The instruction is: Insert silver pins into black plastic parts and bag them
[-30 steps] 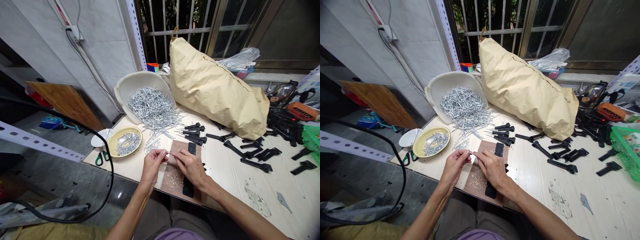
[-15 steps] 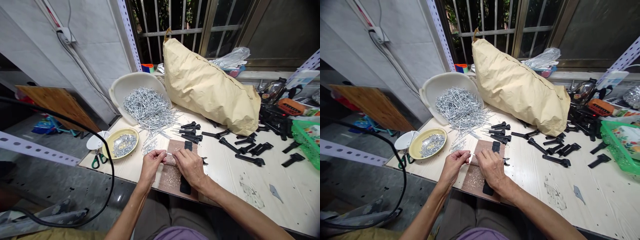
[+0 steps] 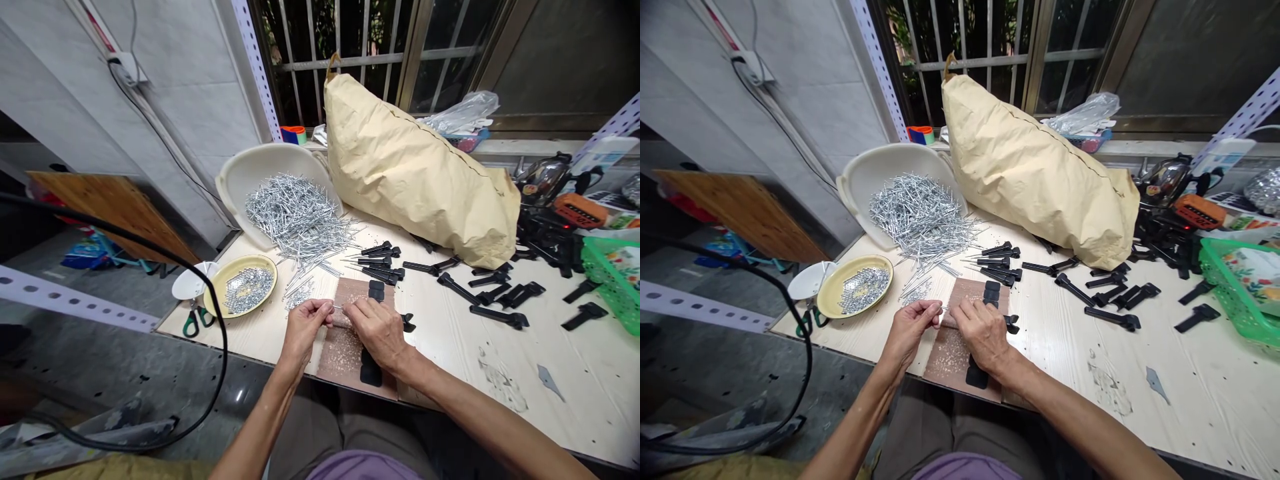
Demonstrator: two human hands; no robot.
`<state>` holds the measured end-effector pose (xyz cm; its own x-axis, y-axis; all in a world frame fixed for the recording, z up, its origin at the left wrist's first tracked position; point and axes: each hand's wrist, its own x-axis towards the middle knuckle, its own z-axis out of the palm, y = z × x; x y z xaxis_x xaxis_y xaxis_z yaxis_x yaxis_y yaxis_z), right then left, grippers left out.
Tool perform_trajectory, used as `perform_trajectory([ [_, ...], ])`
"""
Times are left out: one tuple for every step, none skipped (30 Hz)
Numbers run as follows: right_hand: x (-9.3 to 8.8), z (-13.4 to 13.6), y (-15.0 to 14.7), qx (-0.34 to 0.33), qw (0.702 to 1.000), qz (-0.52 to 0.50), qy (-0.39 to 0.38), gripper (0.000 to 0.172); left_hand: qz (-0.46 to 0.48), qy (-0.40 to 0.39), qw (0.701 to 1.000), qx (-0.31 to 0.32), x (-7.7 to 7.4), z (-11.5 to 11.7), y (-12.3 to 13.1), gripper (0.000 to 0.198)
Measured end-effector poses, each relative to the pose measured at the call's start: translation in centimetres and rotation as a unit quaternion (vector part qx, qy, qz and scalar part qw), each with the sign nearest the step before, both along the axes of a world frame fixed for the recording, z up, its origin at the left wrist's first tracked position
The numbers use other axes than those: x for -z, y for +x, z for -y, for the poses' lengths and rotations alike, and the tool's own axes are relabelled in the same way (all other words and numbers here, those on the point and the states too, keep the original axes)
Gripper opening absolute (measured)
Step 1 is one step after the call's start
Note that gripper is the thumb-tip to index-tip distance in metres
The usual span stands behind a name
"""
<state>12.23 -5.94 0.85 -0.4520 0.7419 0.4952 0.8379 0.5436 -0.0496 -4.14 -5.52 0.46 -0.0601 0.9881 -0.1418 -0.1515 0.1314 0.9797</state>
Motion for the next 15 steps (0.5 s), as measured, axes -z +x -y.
perform_trajectory([
  [0.13, -0.03, -0.01, 0.004, 1.0, -0.011, -0.013, 0.023, -0.008, 0.004, 1.0, -0.003, 0.03, 0.01, -0.01, 0.025],
  [0.24, -0.07, -0.02, 0.009, 0.999, -0.028, -0.034, 0.024, -0.016, 0.009, 1.0, -0.005, 0.06, 0.02, -0.02, 0.024],
  [0.33, -0.12, -0.04, 0.014, 0.997, -0.049, -0.06, 0.025, -0.024, 0.013, 1.0, -0.007, 0.06, 0.03, -0.02, 0.024],
  [0.39, -0.16, -0.06, 0.018, 0.993, -0.072, -0.09, 0.026, -0.03, 0.017, 0.999, -0.007, 0.05, 0.03, -0.02, 0.024],
  [0.42, -0.21, -0.08, 0.017, 0.988, -0.094, -0.118, 0.025, -0.035, 0.019, 0.999, -0.007, 0.01, 0.01, -0.02, 0.024],
  [0.42, -0.25, -0.1, 0.013, 0.984, -0.11, -0.14, 0.024, -0.037, 0.019, 0.999, -0.008, -0.04, -0.01, -0.01, 0.024],
  [0.4, -0.28, -0.13, 0.009, 0.982, -0.119, -0.149, 0.022, -0.037, 0.017, 0.999, -0.008, -0.09, -0.04, 0.01, 0.024],
  [0.37, -0.31, -0.16, 0.008, 0.982, -0.119, -0.144, 0.021, -0.037, 0.015, 0.999, -0.009, -0.14, -0.07, 0.02, 0.024],
  [0.34, -0.34, -0.18, 0.01, 0.985, -0.111, -0.129, 0.021, -0.037, 0.013, 0.999, -0.008, -0.18, -0.11, 0.03, 0.025],
  [0.31, -0.36, -0.21, 0.013, 0.989, -0.097, -0.11, 0.022, -0.036, 0.011, 0.999, -0.006, -0.21, -0.14, 0.03, 0.025],
  [0.3, -0.37, -0.22, 0.015, 0.992, -0.083, -0.09, 0.024, -0.037, 0.012, 0.999, -0.003, -0.22, -0.16, 0.03, 0.025],
  [0.32, -0.39, -0.22, 0.016, 0.994, -0.071, -0.076, 0.027, -0.038, 0.014, 0.999, -0.001, -0.21, -0.17, 0.01, 0.025],
  [0.37, -0.4, -0.21, 0.013, 0.995, -0.066, -0.072, 0.028, -0.038, 0.015, 0.999, 0.001, -0.21, -0.16, -0.01, 0.025],
  [0.43, -0.41, -0.19, 0.008, 0.995, -0.069, -0.075, 0.028, -0.036, 0.015, 0.999, 0.001, -0.2, -0.15, -0.03, 0.024],
  [0.52, -0.43, -0.16, 0.001, 0.994, -0.077, -0.083, 0.026, -0.031, 0.014, 0.999, 0.0, -0.2, -0.14, -0.06, 0.024],
])
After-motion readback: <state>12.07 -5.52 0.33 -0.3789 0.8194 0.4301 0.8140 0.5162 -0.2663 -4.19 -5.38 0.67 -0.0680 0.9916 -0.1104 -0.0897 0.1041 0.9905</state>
